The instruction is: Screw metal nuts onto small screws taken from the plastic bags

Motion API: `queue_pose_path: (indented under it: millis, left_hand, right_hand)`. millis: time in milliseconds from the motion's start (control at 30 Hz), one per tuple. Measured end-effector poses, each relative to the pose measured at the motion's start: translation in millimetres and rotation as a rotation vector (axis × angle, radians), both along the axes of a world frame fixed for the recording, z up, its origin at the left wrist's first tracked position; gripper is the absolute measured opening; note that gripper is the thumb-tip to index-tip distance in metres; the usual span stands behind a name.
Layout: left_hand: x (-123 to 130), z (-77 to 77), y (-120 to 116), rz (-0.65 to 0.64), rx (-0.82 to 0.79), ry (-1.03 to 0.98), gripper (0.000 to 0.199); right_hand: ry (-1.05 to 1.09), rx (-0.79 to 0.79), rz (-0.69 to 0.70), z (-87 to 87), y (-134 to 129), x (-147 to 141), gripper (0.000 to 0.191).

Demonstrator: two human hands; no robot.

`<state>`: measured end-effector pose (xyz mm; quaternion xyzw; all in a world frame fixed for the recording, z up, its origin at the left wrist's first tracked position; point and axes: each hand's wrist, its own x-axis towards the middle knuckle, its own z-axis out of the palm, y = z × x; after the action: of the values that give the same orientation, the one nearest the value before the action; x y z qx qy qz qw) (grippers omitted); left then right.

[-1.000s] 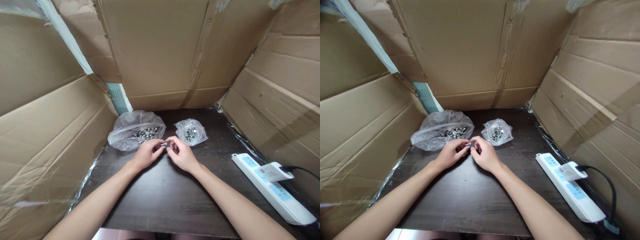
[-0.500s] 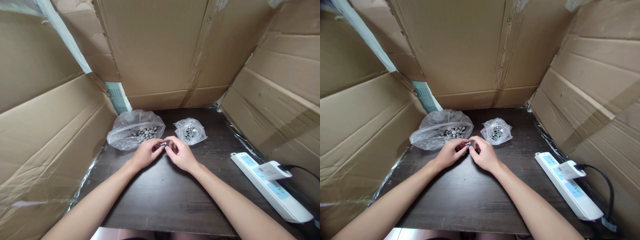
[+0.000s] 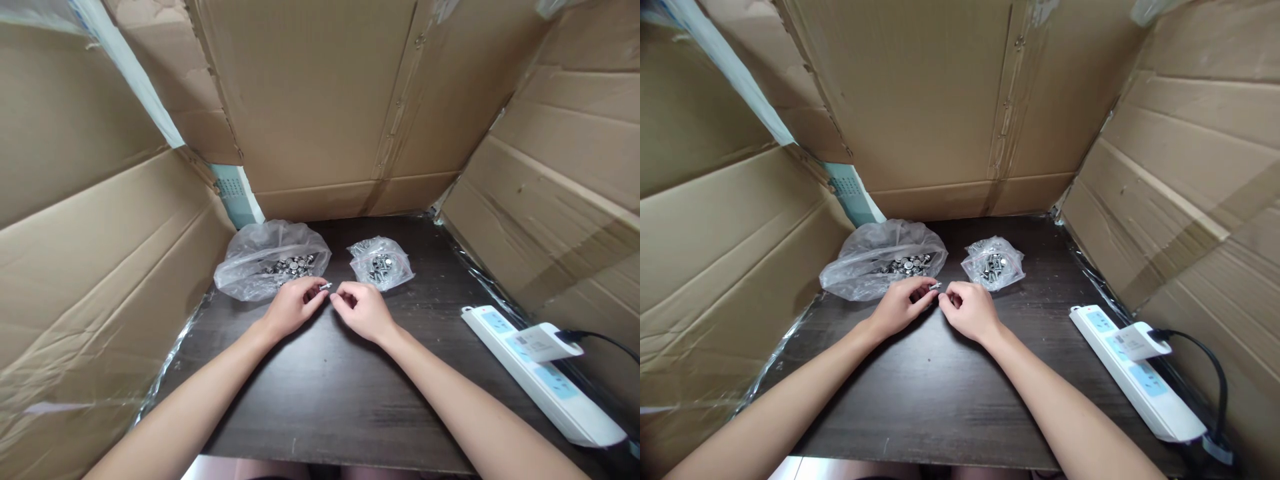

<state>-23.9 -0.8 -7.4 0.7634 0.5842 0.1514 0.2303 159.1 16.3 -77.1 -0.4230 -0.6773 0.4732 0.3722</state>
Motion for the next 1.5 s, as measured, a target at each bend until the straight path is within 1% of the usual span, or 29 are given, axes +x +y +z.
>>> queue_pose_path:
  millis: [67, 167, 233, 300, 333, 367, 433, 467, 533, 567, 600, 633, 667, 733, 767, 833, 900, 967, 1000, 1033, 1100, 1167, 1200, 1233, 1300, 1333, 1367, 1433, 1500]
  left_hand:
    - [0.0, 0.0, -0.3, -0.008, -0.007, -0.001, 0.02]
    - [-0.2, -0.2, -1.0, -0.015, -0.004, 0.006, 0.021]
    - [-0.4, -0.5, -1.4, -0.018, -0.001, 0.009, 0.021]
    - [-0.4, -1.0, -1.5, -0.025, -0.013, 0.015, 0.021]
    - [-0.4, -1.3, -1.5, -0.025, -0.018, 0.021, 0.021]
    - [-0.4, -1.5, -1.5, -0.022, -0.018, 0.028, 0.021]
    - [-0.5, -1.8, -1.3, -0.011, -0.011, 0.04, 0.021]
    - [-0.5, -1.7, -1.1, -0.006, -0.006, 0.043, 0.021]
    - [-0.6, -1.3, -0.9, -0.012, -0.004, 0.043, 0.021]
    - [-0.7, -1.0, -0.8, -0.02, -0.003, 0.042, 0.021]
    - [-0.7, -0.8, -0.8, -0.028, -0.001, 0.04, 0.022]
    - [-0.7, -0.6, -0.8, -0.035, 0.0, 0.038, 0.022]
    - [-0.8, -0.7, -0.8, -0.04, -0.001, 0.036, 0.022]
    - [-1.0, -1.2, -0.8, -0.036, -0.008, 0.036, 0.022]
    - [-1.1, -1.6, -0.7, -0.029, -0.012, 0.038, 0.022]
    - [-1.4, -2.5, -0.5, -0.017, -0.011, 0.043, 0.022]
    - [-1.8, -3.2, -0.3, -0.021, -0.011, 0.045, 0.023]
    - [-2.1, -3.5, -0.2, -0.039, -0.016, 0.045, 0.024]
    - [-2.2, -3.6, -0.2, -0.047, -0.021, 0.045, 0.025]
    - [-2.3, -3.7, -0.1, -0.052, -0.026, 0.044, 0.025]
    - [-2.5, -4.0, 0.0, -0.049, -0.034, 0.042, 0.024]
    - [-2.8, -4.4, 0.3, -0.04, -0.04, 0.038, 0.023]
    - [-2.9, -4.7, 0.5, -0.036, -0.039, 0.038, 0.023]
    - [-3.0, -4.9, 0.6, -0.036, -0.036, 0.04, 0.023]
    - [-3.3, -5.2, 0.8, -0.043, -0.035, 0.046, 0.023]
    - [-3.4, -5.2, 0.8, -0.047, -0.036, 0.048, 0.023]
    - [-3.5, -5.2, 0.7, -0.049, -0.036, 0.048, 0.023]
    - [-3.4, -5.1, 0.6, -0.044, -0.038, 0.042, 0.022]
    - [-3.2, -4.9, 0.6, -0.033, -0.037, 0.036, 0.022]
  right_hand:
    - [0.038, -0.005, -0.019, -0.1, 0.2, 0.6, 0.011]
    - [0.112, 0.025, -0.033, 0.2, 0.9, 2.0, 0.03]
    - [0.142, 0.065, -0.006, 0.2, 1.4, 2.5, 0.034]
    - [0.125, 0.076, 0.007, -0.4, 1.8, 2.7, 0.027]
    - [0.097, 0.075, -0.001, -1.0, 2.0, 2.8, 0.019]
    - [0.062, 0.072, -0.018, -1.6, 2.1, 2.8, 0.017]
    - [0.007, 0.07, -0.056, -2.3, 2.1, 3.1, 0.028]
    - [0.0, 0.069, -0.066, -2.3, 2.0, 3.2, 0.028]
    - [0.034, 0.061, -0.071, -1.1, 1.6, 3.5, 0.014]
    - [0.064, 0.063, -0.06, -0.2, 1.4, 3.6, 0.019]
    - [0.088, 0.074, -0.041, 0.7, 1.1, 3.7, 0.029]
    - [0.098, 0.089, -0.021, 1.5, 0.9, 3.7, 0.036]
    - [0.092, 0.104, -0.007, 2.1, 0.7, 3.7, 0.036]
    - [0.027, 0.117, -0.008, 2.2, 0.5, 3.7, 0.023]
    - [-0.019, 0.115, -0.026, 1.9, 0.4, 3.8, 0.02]
    - [-0.072, 0.102, -0.073, 1.3, 0.3, 4.4, 0.023]
    - [-0.038, 0.102, -0.088, 1.4, 0.4, 5.2, 0.019]
    - [0.03, 0.122, -0.051, 2.2, 0.6, 5.8, 0.037]
    - [0.04, 0.135, -0.026, 2.6, 0.8, 5.9, 0.042]
    - [0.023, 0.141, -0.006, 2.8, 1.0, 5.8, 0.039]
    - [-0.07, 0.119, -0.005, 2.8, 1.2, 5.3, 0.025]
    - [-0.139, 0.07, -0.041, 2.1, 1.3, 4.9, 0.021]
    - [-0.135, 0.053, -0.054, 1.8, 1.3, 4.7, 0.02]
    - [-0.105, 0.049, -0.053, 1.6, 1.3, 4.6, 0.024]
    - [-0.026, 0.072, -0.025, 1.8, 1.4, 4.4, 0.042]
    - [-0.018, 0.084, -0.005, 2.3, 1.5, 4.3, 0.045]
    - [-0.048, 0.082, 0.01, 2.9, 1.7, 4.3, 0.04]
    - [-0.185, 0.032, 0.006, 4.0, 2.2, 4.4, 0.025]
    - [-0.298, -0.032, -0.022, 4.6, 2.7, 4.6, 0.024]
